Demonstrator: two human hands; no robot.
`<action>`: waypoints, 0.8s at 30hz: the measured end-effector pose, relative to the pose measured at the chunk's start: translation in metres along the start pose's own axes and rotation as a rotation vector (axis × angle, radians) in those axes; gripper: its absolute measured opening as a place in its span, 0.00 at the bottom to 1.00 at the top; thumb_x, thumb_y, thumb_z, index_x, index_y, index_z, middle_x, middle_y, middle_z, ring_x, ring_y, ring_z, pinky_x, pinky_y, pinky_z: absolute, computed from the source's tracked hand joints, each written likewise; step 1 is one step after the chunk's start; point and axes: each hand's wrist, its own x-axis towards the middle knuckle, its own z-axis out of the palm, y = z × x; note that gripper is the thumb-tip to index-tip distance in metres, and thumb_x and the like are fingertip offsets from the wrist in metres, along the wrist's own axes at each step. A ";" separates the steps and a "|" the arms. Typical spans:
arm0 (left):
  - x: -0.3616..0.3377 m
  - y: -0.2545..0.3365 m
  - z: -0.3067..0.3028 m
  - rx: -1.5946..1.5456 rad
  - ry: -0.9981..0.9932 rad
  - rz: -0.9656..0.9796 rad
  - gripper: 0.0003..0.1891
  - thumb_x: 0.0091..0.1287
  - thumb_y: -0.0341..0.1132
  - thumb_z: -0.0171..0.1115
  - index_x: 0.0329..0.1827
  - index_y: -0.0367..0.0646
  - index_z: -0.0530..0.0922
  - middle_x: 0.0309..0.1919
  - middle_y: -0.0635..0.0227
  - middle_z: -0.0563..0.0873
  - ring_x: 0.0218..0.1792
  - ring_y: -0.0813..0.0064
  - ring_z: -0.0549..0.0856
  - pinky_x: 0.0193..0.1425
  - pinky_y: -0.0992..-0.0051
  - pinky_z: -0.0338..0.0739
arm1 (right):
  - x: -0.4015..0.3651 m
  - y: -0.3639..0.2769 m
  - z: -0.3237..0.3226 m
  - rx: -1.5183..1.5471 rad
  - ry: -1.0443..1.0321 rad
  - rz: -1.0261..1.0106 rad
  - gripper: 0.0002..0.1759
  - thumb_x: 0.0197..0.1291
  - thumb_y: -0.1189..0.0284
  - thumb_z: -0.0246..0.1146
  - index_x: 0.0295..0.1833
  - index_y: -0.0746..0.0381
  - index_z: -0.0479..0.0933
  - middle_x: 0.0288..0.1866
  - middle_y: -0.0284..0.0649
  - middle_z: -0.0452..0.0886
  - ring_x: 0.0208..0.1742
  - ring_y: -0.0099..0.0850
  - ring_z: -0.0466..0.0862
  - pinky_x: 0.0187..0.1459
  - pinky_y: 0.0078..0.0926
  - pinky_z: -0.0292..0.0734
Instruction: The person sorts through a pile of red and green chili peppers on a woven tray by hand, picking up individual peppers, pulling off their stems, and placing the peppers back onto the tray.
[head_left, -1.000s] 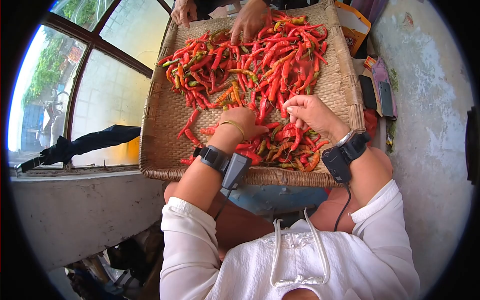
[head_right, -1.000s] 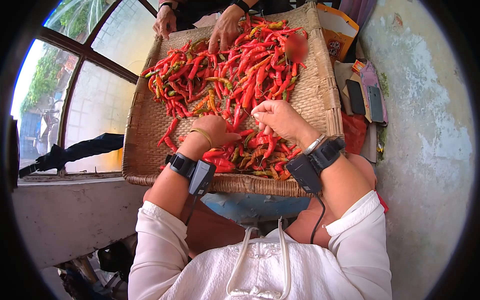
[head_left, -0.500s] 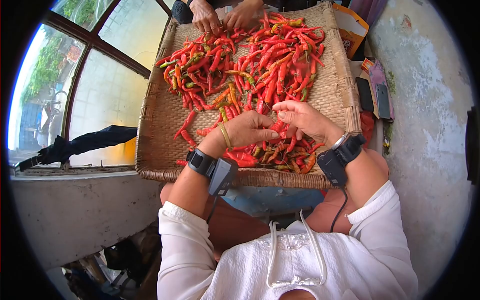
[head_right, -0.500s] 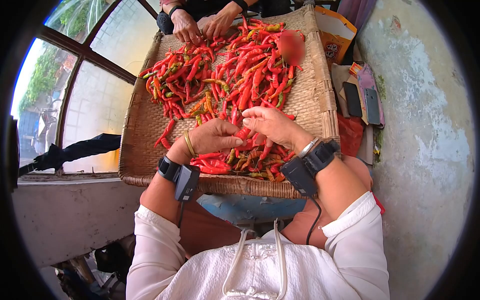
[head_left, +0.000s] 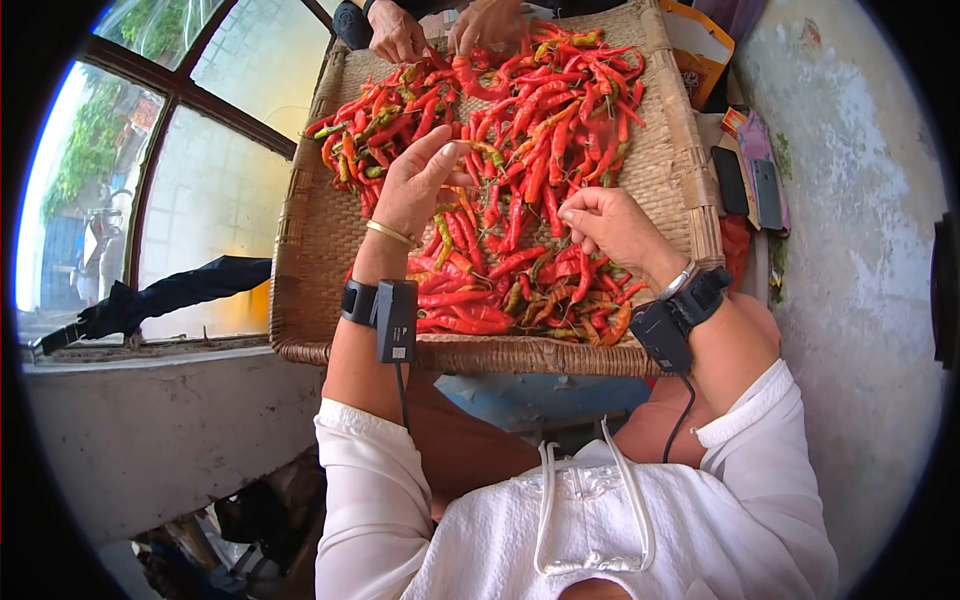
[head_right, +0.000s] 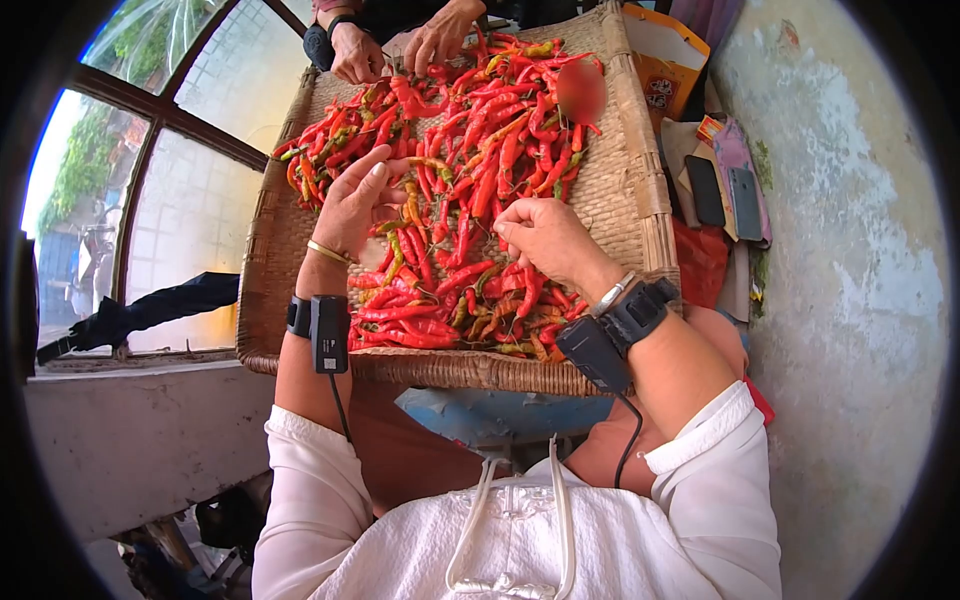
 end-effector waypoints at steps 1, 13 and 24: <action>0.000 -0.004 -0.005 0.207 0.010 -0.007 0.20 0.64 0.39 0.55 0.56 0.37 0.69 0.38 0.69 0.82 0.29 0.86 0.79 0.29 0.86 0.73 | 0.000 0.000 0.000 0.003 -0.007 -0.002 0.09 0.57 0.71 0.56 0.34 0.66 0.75 0.20 0.33 0.75 0.18 0.19 0.74 0.22 0.17 0.70; -0.037 -0.038 -0.021 1.536 -0.522 0.024 0.11 0.46 0.34 0.62 0.34 0.47 0.81 0.31 0.65 0.79 0.37 0.63 0.79 0.42 0.65 0.73 | 0.000 0.003 0.000 -0.005 -0.101 0.000 0.07 0.57 0.72 0.55 0.36 0.66 0.74 0.22 0.32 0.74 0.19 0.17 0.72 0.22 0.14 0.70; -0.038 -0.026 0.031 0.830 -0.441 0.083 0.08 0.53 0.33 0.63 0.31 0.37 0.78 0.18 0.59 0.78 0.20 0.70 0.76 0.27 0.72 0.70 | -0.011 -0.007 0.010 -0.172 -0.235 -0.282 0.13 0.49 0.71 0.64 0.39 0.65 0.74 0.22 0.33 0.76 0.24 0.19 0.74 0.30 0.19 0.71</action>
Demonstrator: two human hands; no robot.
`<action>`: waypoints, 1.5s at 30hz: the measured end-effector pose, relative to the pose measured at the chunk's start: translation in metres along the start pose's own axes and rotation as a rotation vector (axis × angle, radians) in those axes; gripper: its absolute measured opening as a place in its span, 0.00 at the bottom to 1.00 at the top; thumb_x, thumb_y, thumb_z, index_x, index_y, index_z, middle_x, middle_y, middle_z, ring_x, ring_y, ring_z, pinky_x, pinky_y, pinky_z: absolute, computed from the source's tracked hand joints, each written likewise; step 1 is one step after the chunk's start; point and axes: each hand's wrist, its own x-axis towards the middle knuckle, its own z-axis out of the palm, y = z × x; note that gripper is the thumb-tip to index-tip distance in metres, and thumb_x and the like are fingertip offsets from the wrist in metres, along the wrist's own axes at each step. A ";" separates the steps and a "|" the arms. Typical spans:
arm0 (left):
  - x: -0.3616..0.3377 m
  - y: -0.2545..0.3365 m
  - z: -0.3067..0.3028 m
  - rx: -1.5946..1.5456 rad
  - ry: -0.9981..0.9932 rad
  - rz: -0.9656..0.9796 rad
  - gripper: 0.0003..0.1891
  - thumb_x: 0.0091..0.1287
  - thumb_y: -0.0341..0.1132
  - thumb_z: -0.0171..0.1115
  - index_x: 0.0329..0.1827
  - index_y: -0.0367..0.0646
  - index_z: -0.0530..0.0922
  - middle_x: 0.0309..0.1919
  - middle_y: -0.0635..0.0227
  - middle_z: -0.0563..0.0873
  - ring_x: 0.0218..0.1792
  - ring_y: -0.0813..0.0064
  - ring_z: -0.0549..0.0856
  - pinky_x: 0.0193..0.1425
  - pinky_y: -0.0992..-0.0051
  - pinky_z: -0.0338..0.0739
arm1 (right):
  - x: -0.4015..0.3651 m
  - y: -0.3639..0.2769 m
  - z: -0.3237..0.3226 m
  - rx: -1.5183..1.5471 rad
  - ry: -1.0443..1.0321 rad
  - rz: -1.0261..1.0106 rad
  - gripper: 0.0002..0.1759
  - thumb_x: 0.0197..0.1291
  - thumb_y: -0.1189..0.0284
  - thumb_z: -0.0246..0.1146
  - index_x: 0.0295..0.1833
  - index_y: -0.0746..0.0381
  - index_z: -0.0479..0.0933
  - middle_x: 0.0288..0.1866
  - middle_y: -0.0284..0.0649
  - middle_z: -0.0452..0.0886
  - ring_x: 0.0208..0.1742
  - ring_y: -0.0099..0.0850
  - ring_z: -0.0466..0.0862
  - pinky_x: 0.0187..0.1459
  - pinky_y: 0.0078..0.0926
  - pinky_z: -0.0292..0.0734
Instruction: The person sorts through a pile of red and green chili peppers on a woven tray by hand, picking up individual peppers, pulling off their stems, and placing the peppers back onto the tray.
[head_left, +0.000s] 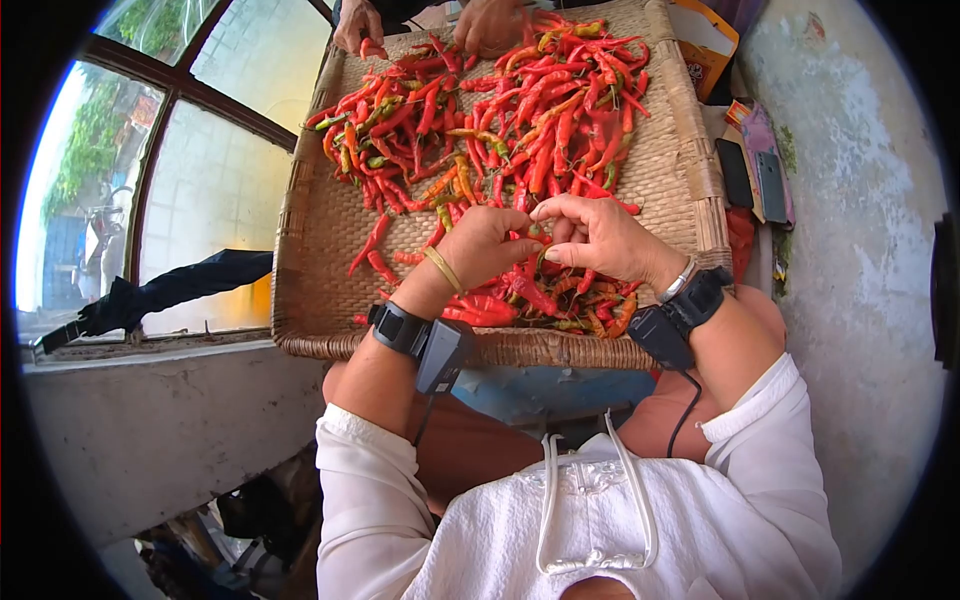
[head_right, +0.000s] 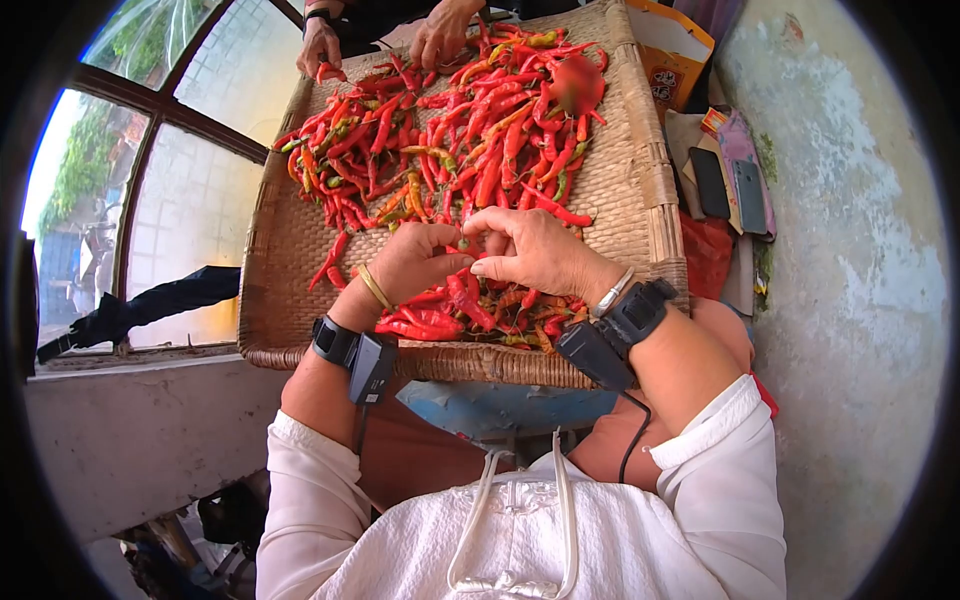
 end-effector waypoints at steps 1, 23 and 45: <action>0.001 0.002 0.004 -0.031 -0.026 -0.031 0.08 0.53 0.33 0.63 0.30 0.37 0.77 0.17 0.60 0.77 0.20 0.73 0.75 0.26 0.73 0.69 | 0.000 0.000 0.000 0.002 -0.009 0.013 0.13 0.49 0.73 0.63 0.41 0.65 0.73 0.24 0.31 0.74 0.25 0.17 0.73 0.30 0.17 0.70; 0.017 -0.016 -0.021 -0.956 0.254 -0.200 0.11 0.61 0.38 0.60 0.37 0.38 0.78 0.26 0.71 0.82 0.19 0.89 0.74 0.22 0.87 0.70 | 0.008 0.023 -0.009 0.058 0.192 0.144 0.11 0.55 0.70 0.58 0.40 0.66 0.74 0.28 0.35 0.77 0.25 0.21 0.75 0.28 0.19 0.71; 0.009 -0.011 -0.028 -0.215 -0.311 -0.194 0.09 0.61 0.36 0.58 0.30 0.39 0.78 0.18 0.75 0.78 0.19 0.87 0.73 0.22 0.83 0.68 | 0.007 0.006 -0.018 0.251 0.139 0.210 0.11 0.54 0.66 0.59 0.35 0.63 0.76 0.23 0.31 0.76 0.28 0.20 0.76 0.31 0.20 0.71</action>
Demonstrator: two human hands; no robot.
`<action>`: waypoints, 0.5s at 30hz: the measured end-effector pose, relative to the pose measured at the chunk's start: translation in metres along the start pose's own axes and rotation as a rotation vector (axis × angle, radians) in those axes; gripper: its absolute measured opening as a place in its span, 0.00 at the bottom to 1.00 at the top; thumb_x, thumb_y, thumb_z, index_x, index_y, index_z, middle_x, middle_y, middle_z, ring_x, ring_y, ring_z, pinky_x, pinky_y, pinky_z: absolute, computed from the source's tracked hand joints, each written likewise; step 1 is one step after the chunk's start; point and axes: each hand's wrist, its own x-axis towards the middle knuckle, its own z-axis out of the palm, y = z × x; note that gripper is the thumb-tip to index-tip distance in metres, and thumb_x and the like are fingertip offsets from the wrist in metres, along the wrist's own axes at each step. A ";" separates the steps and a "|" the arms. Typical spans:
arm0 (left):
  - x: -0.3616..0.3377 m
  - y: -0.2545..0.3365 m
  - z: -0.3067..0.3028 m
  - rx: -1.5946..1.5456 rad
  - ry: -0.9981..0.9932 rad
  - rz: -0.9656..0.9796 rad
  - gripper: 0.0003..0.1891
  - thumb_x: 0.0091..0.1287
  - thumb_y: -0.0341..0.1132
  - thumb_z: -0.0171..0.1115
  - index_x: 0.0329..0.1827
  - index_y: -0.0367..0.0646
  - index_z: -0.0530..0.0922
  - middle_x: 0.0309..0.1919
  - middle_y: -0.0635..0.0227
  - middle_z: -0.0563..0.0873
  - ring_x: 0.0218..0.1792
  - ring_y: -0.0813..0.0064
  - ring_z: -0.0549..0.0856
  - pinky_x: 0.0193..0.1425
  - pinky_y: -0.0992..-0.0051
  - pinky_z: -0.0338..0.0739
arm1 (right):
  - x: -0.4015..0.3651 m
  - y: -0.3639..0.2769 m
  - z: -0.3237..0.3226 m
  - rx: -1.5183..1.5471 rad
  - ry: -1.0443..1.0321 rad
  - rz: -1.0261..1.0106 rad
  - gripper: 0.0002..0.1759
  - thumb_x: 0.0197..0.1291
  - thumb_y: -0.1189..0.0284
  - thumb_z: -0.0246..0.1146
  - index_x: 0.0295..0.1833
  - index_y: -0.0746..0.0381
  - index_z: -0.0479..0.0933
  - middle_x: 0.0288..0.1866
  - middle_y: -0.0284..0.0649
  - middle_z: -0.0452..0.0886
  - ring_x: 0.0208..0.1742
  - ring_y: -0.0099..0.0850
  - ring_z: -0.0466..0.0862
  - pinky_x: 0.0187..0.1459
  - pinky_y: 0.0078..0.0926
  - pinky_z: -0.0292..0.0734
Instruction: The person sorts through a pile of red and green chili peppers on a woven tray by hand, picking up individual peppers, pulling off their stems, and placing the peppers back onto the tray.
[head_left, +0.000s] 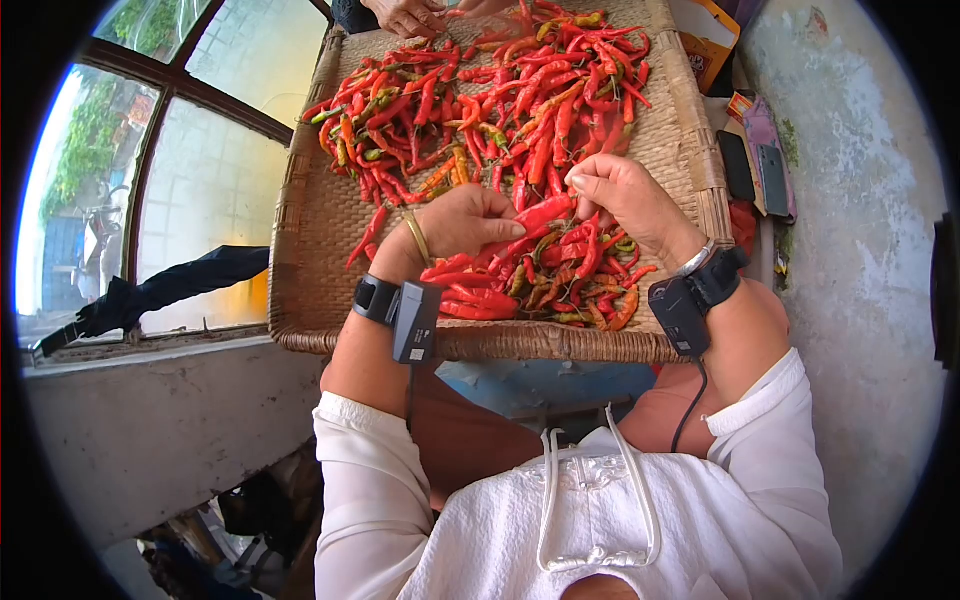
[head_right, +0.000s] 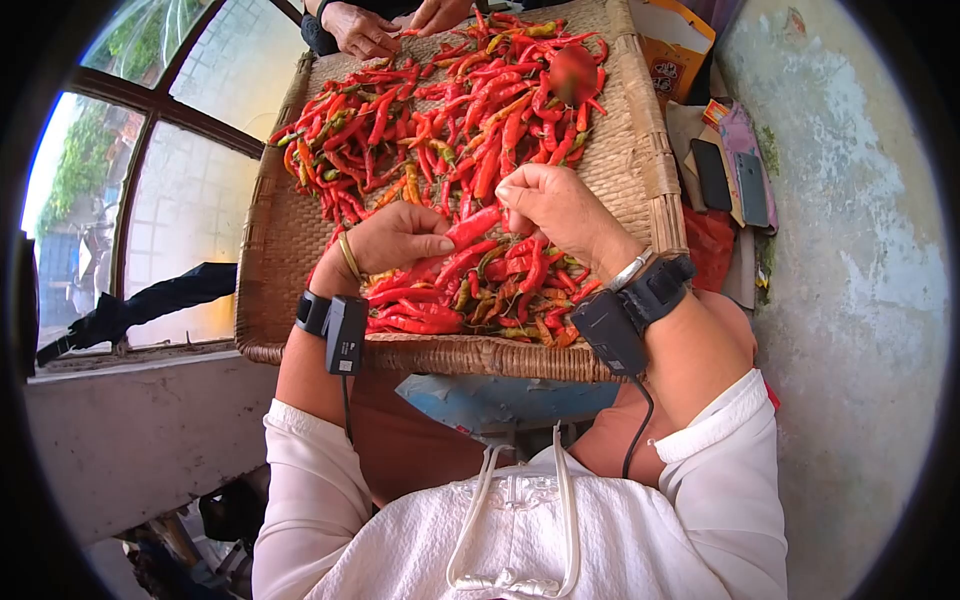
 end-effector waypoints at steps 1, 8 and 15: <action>0.001 -0.001 -0.006 -0.181 0.068 -0.029 0.08 0.62 0.35 0.58 0.29 0.41 0.78 0.17 0.76 0.77 0.17 0.88 0.71 0.20 0.85 0.66 | 0.001 0.000 -0.002 0.038 0.054 0.027 0.11 0.56 0.66 0.58 0.38 0.64 0.75 0.25 0.30 0.76 0.28 0.19 0.76 0.31 0.18 0.71; 0.009 -0.011 -0.024 -0.613 0.625 0.235 0.06 0.61 0.33 0.58 0.37 0.42 0.77 0.25 0.75 0.80 0.22 0.90 0.75 0.24 0.87 0.70 | 0.003 0.004 -0.003 0.215 0.040 0.024 0.11 0.58 0.71 0.56 0.45 0.65 0.72 0.32 0.31 0.76 0.28 0.15 0.75 0.26 0.10 0.72; 0.031 -0.024 0.030 0.648 0.472 0.266 0.17 0.52 0.36 0.64 0.43 0.40 0.76 0.37 0.57 0.80 0.38 0.60 0.81 0.41 0.67 0.75 | 0.003 0.010 0.002 0.002 -0.004 0.128 0.10 0.57 0.73 0.57 0.43 0.65 0.73 0.31 0.30 0.76 0.27 0.15 0.75 0.24 0.11 0.71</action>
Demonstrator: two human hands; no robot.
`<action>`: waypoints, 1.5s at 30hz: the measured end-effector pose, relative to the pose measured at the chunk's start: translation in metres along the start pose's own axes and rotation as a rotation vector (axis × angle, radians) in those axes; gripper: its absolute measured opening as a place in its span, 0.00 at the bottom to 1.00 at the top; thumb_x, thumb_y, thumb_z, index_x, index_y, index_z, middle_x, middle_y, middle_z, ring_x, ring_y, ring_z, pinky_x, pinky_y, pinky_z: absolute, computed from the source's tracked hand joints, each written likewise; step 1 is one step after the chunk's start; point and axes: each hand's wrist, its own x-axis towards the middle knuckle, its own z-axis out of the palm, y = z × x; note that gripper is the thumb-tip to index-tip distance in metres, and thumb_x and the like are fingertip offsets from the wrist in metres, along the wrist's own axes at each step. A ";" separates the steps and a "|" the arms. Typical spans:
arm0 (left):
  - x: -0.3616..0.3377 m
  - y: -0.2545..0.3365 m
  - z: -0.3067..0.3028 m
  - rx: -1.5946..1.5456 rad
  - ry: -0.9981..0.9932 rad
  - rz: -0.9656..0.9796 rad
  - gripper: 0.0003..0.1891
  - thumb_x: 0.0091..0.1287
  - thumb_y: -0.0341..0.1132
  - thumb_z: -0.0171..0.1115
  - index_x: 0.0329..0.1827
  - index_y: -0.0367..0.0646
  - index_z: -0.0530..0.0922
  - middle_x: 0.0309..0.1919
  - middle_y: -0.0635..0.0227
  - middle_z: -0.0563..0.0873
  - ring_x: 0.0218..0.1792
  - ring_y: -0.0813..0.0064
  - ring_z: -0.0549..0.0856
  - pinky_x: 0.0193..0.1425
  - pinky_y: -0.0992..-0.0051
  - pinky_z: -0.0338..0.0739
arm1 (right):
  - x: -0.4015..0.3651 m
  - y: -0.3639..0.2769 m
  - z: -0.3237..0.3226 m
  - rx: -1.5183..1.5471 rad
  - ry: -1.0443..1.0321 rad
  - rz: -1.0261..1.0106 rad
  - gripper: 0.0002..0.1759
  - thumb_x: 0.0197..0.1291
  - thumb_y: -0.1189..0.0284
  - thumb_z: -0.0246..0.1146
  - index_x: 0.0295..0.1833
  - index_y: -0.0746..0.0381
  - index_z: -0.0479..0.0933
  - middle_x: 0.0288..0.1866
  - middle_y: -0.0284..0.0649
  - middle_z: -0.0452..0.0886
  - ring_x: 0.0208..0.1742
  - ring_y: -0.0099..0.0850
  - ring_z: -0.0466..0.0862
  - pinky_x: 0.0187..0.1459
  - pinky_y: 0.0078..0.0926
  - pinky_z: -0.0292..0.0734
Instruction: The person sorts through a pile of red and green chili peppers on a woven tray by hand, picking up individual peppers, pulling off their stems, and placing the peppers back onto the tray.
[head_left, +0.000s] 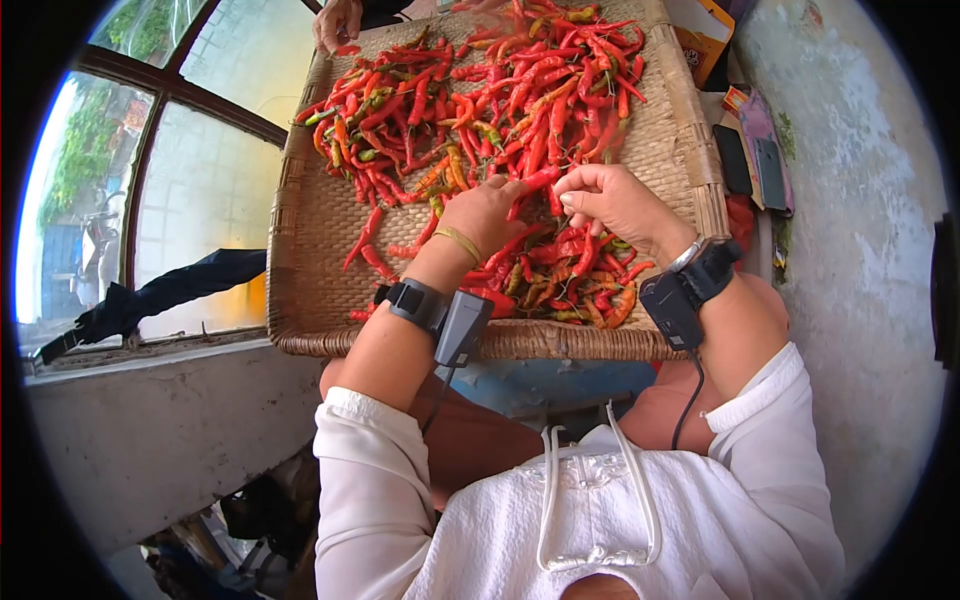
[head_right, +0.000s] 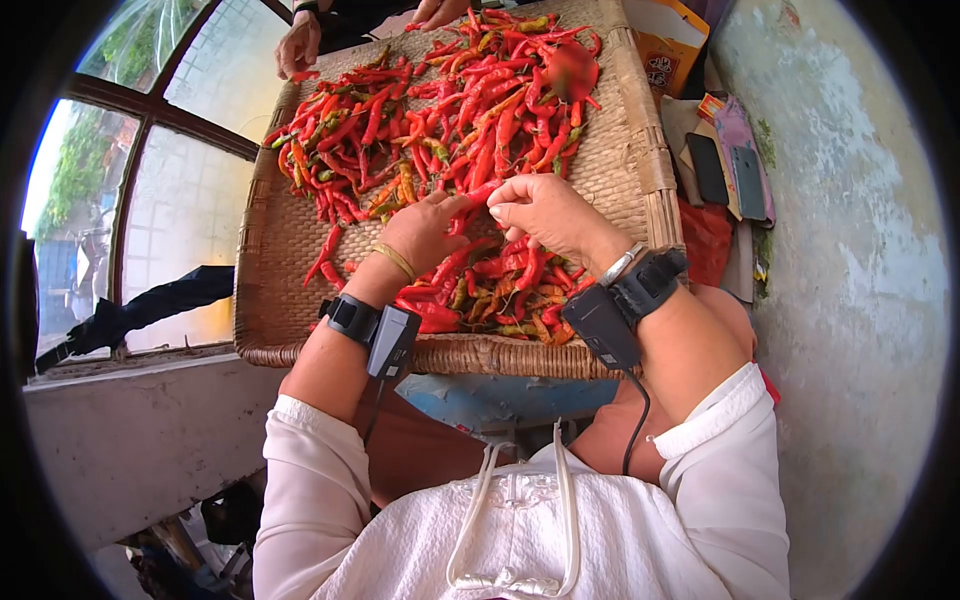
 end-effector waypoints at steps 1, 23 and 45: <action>-0.001 0.001 0.001 0.093 -0.017 -0.070 0.18 0.50 0.38 0.64 0.43 0.41 0.76 0.39 0.55 0.79 0.39 0.56 0.79 0.43 0.64 0.75 | 0.000 0.001 0.001 -0.002 -0.002 0.001 0.10 0.57 0.73 0.57 0.43 0.65 0.73 0.31 0.30 0.76 0.27 0.15 0.75 0.24 0.11 0.71; 0.009 -0.022 -0.026 -0.472 0.140 -0.307 0.08 0.56 0.32 0.63 0.36 0.38 0.79 0.24 0.69 0.81 0.25 0.85 0.78 0.29 0.82 0.73 | 0.002 0.001 -0.002 -0.077 -0.021 0.012 0.10 0.58 0.69 0.55 0.40 0.64 0.74 0.29 0.31 0.76 0.25 0.16 0.75 0.22 0.13 0.68; -0.002 0.017 -0.043 -1.136 -0.128 -0.254 0.02 0.60 0.27 0.57 0.33 0.42 0.73 0.25 0.70 0.82 0.19 0.89 0.75 0.23 0.89 0.70 | 0.004 0.008 0.000 -0.359 -0.046 -0.275 0.13 0.48 0.71 0.63 0.41 0.63 0.77 0.29 0.36 0.78 0.32 0.27 0.77 0.39 0.24 0.72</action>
